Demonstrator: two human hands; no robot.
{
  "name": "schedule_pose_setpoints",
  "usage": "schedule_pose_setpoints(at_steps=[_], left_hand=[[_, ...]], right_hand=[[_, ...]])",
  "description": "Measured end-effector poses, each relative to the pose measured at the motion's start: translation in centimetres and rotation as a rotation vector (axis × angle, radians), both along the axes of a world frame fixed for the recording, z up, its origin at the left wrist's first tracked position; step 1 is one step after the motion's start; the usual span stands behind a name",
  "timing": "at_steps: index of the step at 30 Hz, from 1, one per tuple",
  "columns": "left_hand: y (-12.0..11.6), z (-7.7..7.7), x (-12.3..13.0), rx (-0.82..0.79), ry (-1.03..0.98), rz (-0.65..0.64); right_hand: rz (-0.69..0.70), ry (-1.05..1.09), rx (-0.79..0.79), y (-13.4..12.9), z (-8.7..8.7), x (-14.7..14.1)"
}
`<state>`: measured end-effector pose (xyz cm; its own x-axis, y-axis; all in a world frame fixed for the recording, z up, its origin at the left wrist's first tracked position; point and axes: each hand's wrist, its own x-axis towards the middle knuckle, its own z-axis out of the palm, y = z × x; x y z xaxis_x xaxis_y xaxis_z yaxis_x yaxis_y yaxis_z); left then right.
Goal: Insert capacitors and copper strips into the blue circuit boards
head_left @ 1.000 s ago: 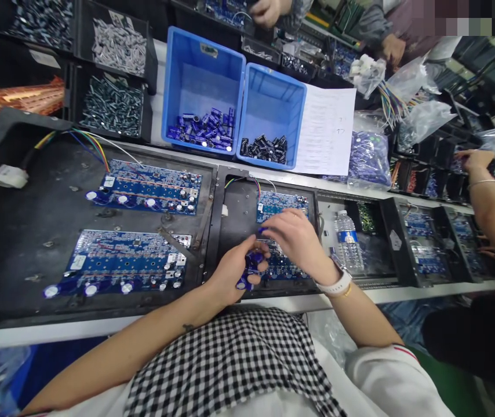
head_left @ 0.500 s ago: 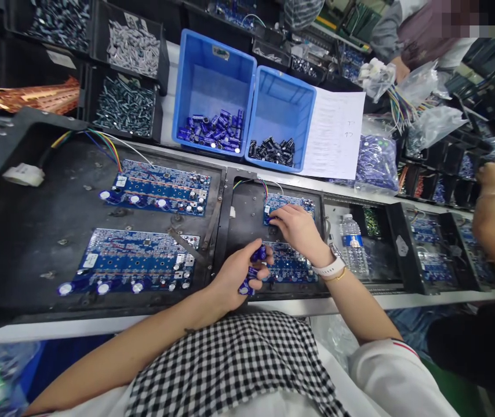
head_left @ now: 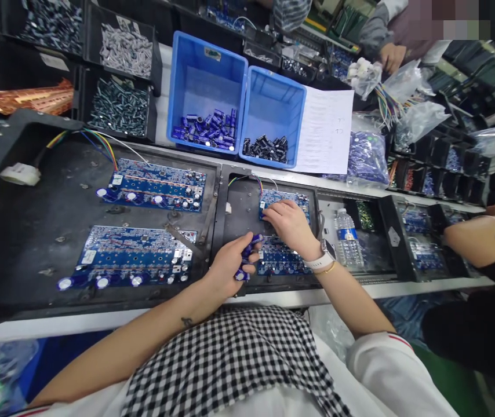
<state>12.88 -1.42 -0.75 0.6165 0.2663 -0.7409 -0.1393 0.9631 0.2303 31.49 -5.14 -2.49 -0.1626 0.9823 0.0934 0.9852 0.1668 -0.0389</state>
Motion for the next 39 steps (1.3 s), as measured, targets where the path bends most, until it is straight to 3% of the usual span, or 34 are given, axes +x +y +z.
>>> schedule_pose_setpoints(at_steps=[10, 13, 17, 19, 22, 24, 28, 33, 39], left_hand=[[-0.3, -0.4, 0.5, 0.122, 0.025, 0.003], [-0.4, -0.6, 0.4, 0.142, 0.025, 0.0], [-0.5, -1.1, 0.4, 0.158, 0.011, 0.009], [-0.5, -1.0, 0.4, 0.165, -0.013, 0.014], [-0.7, -0.2, 0.2, 0.145, -0.072, -0.03], [-1.3, 0.5, 0.0, 0.087, -0.108, -0.111], [-3.6, 1.5, -0.8, -0.056, -0.152, -0.287], [-7.5, 0.6, -2.0, -0.207, -0.062, -0.556], [-8.9, -0.1, -2.5, -0.146, -0.03, -0.693]], right_hand=[[0.18, -0.147, 0.019, 0.4, 0.4, 0.2], [0.131, -0.176, 0.044, 0.2, 0.2, -0.7], [-0.053, -0.066, 0.092, -0.6, 0.1, -2.3], [-0.142, 0.1, 0.148, -1.5, 0.8, -3.2], [-0.152, 0.318, 0.14, -3.7, 2.6, -4.3], [-0.163, 0.36, 0.103, -5.7, 4.0, -4.8], [-0.313, 0.464, 0.063, -10.3, 5.6, -4.7], [-0.416, 0.571, 0.058, -14.7, 3.6, -3.0], [-0.366, 0.328, -0.027, -15.6, 0.6, -2.6]])
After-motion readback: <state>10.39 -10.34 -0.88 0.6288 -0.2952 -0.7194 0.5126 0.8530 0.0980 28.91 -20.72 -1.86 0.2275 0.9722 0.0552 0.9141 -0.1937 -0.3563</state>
